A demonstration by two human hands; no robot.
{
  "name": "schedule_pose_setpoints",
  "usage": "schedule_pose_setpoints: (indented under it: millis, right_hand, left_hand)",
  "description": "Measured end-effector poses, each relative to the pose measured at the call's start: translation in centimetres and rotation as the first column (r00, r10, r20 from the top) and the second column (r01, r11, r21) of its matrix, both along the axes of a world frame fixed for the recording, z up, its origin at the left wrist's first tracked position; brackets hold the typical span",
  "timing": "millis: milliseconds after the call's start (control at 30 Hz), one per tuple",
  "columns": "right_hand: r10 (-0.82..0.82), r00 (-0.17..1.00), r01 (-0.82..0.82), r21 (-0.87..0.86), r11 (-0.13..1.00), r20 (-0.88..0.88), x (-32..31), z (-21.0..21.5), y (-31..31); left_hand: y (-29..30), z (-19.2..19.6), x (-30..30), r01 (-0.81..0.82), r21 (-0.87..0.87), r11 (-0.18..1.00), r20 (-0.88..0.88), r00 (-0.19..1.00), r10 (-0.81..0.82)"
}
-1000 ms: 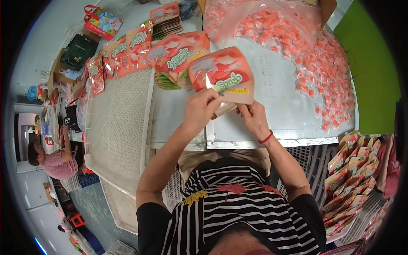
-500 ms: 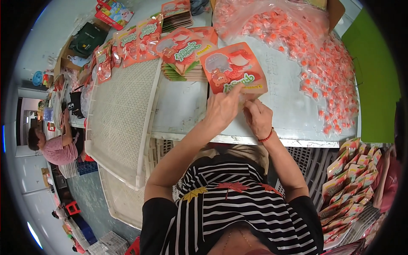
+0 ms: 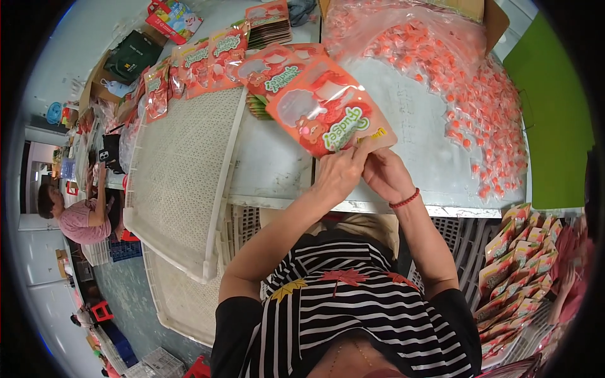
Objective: Manually fill plastic bags with individually wrapped candies and stack them for final packaging.
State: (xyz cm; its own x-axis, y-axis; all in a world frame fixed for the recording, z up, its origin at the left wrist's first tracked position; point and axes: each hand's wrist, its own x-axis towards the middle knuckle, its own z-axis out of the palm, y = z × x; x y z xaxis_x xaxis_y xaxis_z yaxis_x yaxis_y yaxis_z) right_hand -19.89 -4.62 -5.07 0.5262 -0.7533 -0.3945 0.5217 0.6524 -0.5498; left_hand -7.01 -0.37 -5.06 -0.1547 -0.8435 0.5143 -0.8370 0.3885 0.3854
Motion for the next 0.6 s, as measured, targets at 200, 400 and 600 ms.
schedule_pose_setpoints:
  millis: [200, 400, 600]
  right_hand:
    - [0.148, 0.971, -0.12, -0.15, 0.981, 0.188, -1.6, -4.0, -0.9]
    - [0.077, 0.969, -0.066, -0.054, 0.996, 0.234, -3.7, -7.8, -1.0]
    - [0.074, 0.879, -0.38, -0.599, 0.705, -0.47, -1.3, -1.9, 1.1]
  left_hand:
    - [1.3, 0.3, -4.4, 0.078, 0.035, 0.996, -0.057, 0.995, -0.076]
    - [2.9, 2.6, -4.3, 0.319, 0.073, 0.945, -0.131, 0.942, -0.308]
    - [1.1, 3.5, -0.6, 0.357, 0.249, 0.9, 0.152, 0.904, -0.4]
